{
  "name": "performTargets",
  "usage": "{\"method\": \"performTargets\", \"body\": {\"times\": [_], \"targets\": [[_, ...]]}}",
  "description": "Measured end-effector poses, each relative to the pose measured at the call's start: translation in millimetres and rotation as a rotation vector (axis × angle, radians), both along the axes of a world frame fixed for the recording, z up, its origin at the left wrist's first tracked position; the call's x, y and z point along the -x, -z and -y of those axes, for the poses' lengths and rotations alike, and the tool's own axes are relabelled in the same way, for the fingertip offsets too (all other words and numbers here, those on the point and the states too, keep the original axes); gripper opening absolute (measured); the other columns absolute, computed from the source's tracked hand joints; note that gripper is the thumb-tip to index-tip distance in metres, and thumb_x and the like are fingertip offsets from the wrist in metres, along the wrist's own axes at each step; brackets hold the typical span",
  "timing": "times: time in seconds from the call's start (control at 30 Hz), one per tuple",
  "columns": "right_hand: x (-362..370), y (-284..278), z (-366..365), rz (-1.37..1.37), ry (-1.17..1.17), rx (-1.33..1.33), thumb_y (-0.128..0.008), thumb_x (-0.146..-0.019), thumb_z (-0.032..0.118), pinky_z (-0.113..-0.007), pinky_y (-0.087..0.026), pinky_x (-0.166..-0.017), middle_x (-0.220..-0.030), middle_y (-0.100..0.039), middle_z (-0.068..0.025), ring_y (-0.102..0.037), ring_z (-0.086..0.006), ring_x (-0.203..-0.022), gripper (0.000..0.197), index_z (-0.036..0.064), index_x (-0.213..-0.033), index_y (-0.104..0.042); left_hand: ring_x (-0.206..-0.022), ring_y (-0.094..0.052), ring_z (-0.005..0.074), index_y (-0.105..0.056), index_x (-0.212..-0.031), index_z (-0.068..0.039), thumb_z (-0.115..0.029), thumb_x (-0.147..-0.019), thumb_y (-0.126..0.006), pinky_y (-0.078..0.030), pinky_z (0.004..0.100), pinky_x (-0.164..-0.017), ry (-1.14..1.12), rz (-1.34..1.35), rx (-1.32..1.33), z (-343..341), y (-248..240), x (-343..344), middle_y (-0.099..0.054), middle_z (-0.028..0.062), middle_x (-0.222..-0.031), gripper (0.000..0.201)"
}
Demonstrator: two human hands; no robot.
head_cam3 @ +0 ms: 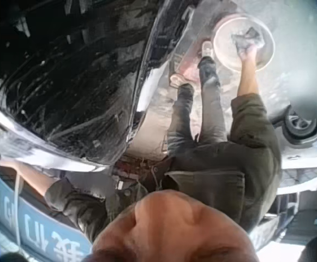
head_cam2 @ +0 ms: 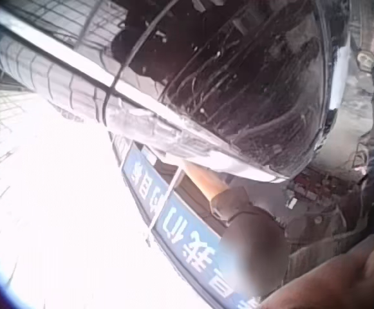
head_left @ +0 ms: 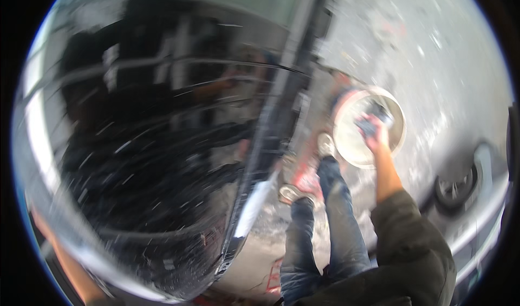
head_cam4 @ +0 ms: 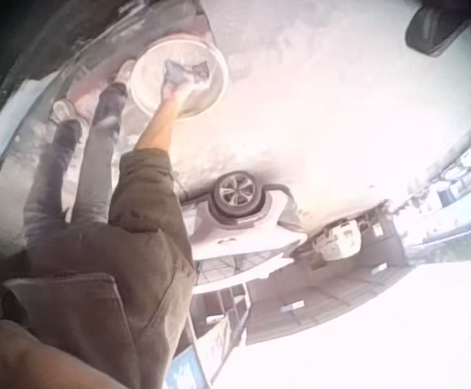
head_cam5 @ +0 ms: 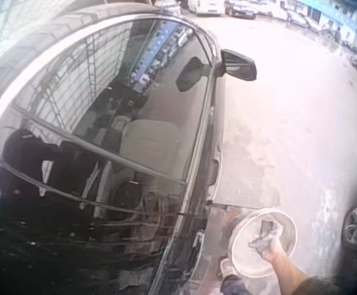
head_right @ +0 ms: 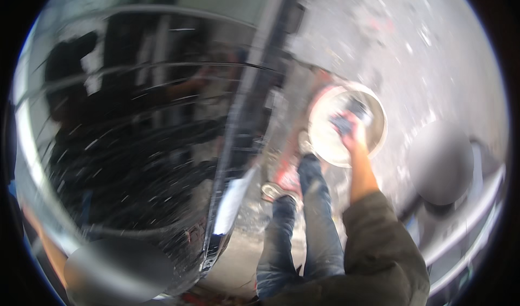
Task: The person uses a small abrasive pad to rub the hood of a silver car in a garage. They repeatedly dip the pad into a bucket of liquid and continue polishing the surface in overlapping strokes.
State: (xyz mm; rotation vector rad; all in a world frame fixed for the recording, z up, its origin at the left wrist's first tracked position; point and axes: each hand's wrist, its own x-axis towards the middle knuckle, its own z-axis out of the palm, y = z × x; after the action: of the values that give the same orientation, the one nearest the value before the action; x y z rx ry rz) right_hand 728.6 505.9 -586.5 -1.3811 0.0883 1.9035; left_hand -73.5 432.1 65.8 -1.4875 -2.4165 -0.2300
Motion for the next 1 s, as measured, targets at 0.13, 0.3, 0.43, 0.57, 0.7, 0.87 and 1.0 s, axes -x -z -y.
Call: {"method": "performTargets", "body": {"times": [0.13,0.3,0.43,0.57,0.7,0.87,1.0], "targets": [[3.1,-113.6,-20.4,-0.055,-0.047,-0.084,-0.066,-0.099,0.024,-0.041,-0.063,-0.081,-0.110,-0.076,-0.0017,-0.075,-0.0284,-0.110,0.010,0.0168,-0.106,-0.066,-0.139,-0.063,0.0260,-0.063,-0.153,-0.014,-0.028,-0.103,-0.070,-0.047,0.0400,-0.119,0.036,0.143,-0.117,-39.6,27.6,-22.9,-0.067,0.0135,-0.150,0.052],[176.1,-342.6,-33.9,-0.124,-0.205,-0.296,-0.056,-0.092,0.018,-0.044,-0.065,-0.064,-0.112,-0.073,-0.0046,-0.074,-0.0328,-0.114,0.006,0.0162,-0.097,-0.059,-0.144,-0.058,0.0327,-0.071,-0.139,-0.007,-0.036,-0.096,-0.081,-0.044,0.0448,-0.122,0.104,0.120,-0.271,1.5,18.3,-32.1,-0.066,0.0159,-0.150,0.053],[340.3,-504.3,0.7,-0.234,-0.490,-0.517,-0.053,-0.098,0.020,-0.054,-0.064,-0.082,-0.128,-0.074,-0.0128,-0.071,-0.0370,-0.122,0.016,0.0106,-0.106,-0.063,-0.152,-0.048,0.0332,-0.065,-0.145,-0.007,-0.039,-0.108,-0.060,-0.034,0.0493,-0.129,0.134,0.213,-0.211,88.5,40.8,-99.4,-0.060,0.0156,-0.156,0.049],[473.6,-626.5,45.2,-0.429,-0.774,-0.652,-0.045,-0.105,0.025,-0.049,-0.053,-0.111,-0.140,-0.069,-0.0218,-0.066,-0.0364,-0.131,0.050,-0.0085,-0.140,-0.058,-0.142,-0.056,0.0344,-0.059,-0.151,-0.012,-0.037,-0.107,-0.062,-0.043,0.0481,-0.120,0.187,0.271,-0.248,150.9,40.2,-105.9,-0.063,0.0143,-0.152,0.050],[569.0,-693.2,101.0,-0.435,-0.929,-0.805,-0.044,-0.109,0.022,-0.045,-0.047,-0.120,-0.143,-0.067,-0.0211,-0.064,-0.0329,-0.134,0.049,-0.0091,-0.146,-0.055,-0.135,-0.061,0.0336,-0.061,-0.149,-0.011,-0.032,-0.105,-0.064,-0.047,0.0454,-0.115,0.069,0.311,-0.235,258.2,29.0,-73.3,-0.065,0.0126,-0.149,0.049],[608.3,-681.0,57.2,0.310,-1.108,-1.492,-0.054,-0.114,0.030,-0.035,-0.050,-0.100,-0.127,-0.074,-0.0115,-0.066,-0.0220,-0.114,0.042,-0.0032,-0.137,-0.065,-0.131,-0.063,0.0357,-0.065,-0.143,-0.009,-0.024,-0.101,-0.066,-0.048,0.0468,-0.112,-0.125,0.257,-0.252,400.4,28.2,-50.3,-0.067,0.0138,-0.146,0.044],[606.3,-705.4,32.9,0.523,-1.165,-2.340,-0.067,-0.098,0.004,-0.041,-0.054,-0.101,-0.131,-0.069,-0.0203,-0.068,-0.0386,-0.115,0.050,0.0057,-0.147,-0.061,-0.126,-0.062,0.0394,-0.068,-0.135,-0.007,-0.013,-0.099,-0.061,-0.047,0.0468,-0.111,-0.454,0.145,-0.318,516.7,29.1,-48.6,-0.068,0.0157,-0.139,0.037]]}}
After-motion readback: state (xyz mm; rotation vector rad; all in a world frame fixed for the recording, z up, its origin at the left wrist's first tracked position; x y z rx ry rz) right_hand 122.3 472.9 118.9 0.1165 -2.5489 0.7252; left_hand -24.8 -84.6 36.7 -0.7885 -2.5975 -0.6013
